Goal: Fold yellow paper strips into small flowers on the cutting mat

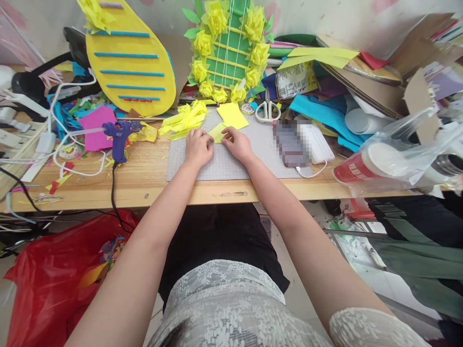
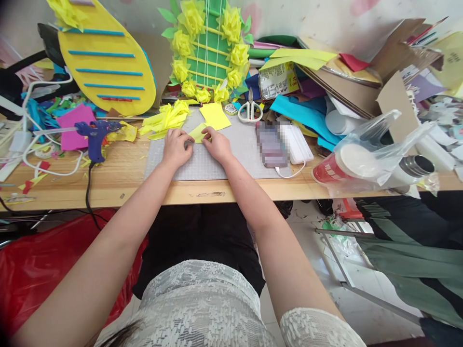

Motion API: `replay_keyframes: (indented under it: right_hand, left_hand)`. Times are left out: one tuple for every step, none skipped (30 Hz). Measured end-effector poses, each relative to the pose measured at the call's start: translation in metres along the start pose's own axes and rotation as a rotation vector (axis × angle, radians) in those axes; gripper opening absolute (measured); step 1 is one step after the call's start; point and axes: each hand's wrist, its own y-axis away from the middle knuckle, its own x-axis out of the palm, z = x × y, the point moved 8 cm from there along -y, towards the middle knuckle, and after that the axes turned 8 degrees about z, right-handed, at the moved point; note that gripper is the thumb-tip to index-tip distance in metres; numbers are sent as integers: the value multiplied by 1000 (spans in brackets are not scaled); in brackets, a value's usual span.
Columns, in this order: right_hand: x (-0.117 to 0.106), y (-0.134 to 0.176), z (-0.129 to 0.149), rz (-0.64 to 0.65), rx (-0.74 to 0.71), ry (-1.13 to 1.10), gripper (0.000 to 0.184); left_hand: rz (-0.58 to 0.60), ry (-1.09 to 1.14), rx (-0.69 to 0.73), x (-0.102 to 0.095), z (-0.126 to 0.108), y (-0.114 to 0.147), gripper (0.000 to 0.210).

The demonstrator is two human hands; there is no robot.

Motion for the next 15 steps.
replay_keyframes:
  right_hand:
    - [0, -1, -1, -7, 17, -4, 31]
    - [0, -1, -1, -12, 29, -2, 31]
    - [0, -2, 0, -18, 34, 3, 30]
    - [0, -2, 0, -21, 38, 10, 30]
    - [0, -3, 0, -26, 40, 16, 29]
    - [1, -3, 0, -33, 41, 20, 28]
    - [1, -4, 0, -41, 41, 24, 28]
    - [1, -4, 0, -52, 45, 28, 27]
    - [0, -5, -1, -61, 52, 33, 27]
    - [0, -5, -1, -68, 58, 38, 27]
    - [0, -5, -1, -72, 65, 42, 27]
    - [0, -5, -1, -73, 73, 45, 27]
    - [0, -5, 0, -74, 81, 48, 27]
    - [0, -6, 0, -74, 85, 50, 27]
    - [-1, -6, 1, -76, 89, 50, 27]
  left_hand:
    - [-7, 5, -5, 0, 1, 0, 23]
    - [-12, 11, -7, 0, 1, 0, 22]
    - [-15, 17, -7, 0, 2, 0, 21]
    - [-17, 22, -6, 0, 1, -1, 20]
    - [-17, 25, -5, 0, 1, -1, 19]
    - [-16, 25, -6, 0, 1, -1, 19]
    - [-14, 24, -8, 0, 0, 0, 18]
    - [-12, 20, -11, -1, 0, 0, 18]
    - [-10, 16, -13, -1, 0, 0, 18]
    - [-6, 10, -13, -1, -1, 0, 19]
    - [-3, 6, -11, -1, -1, -1, 19]
    - [-2, 3, -7, -1, -2, -1, 19]
    - [-2, 1, -3, -1, -2, -1, 19]
    - [-4, 1, 1, -1, -2, 0, 19]
    - [-7, 2, 4, -2, -2, 0, 19]
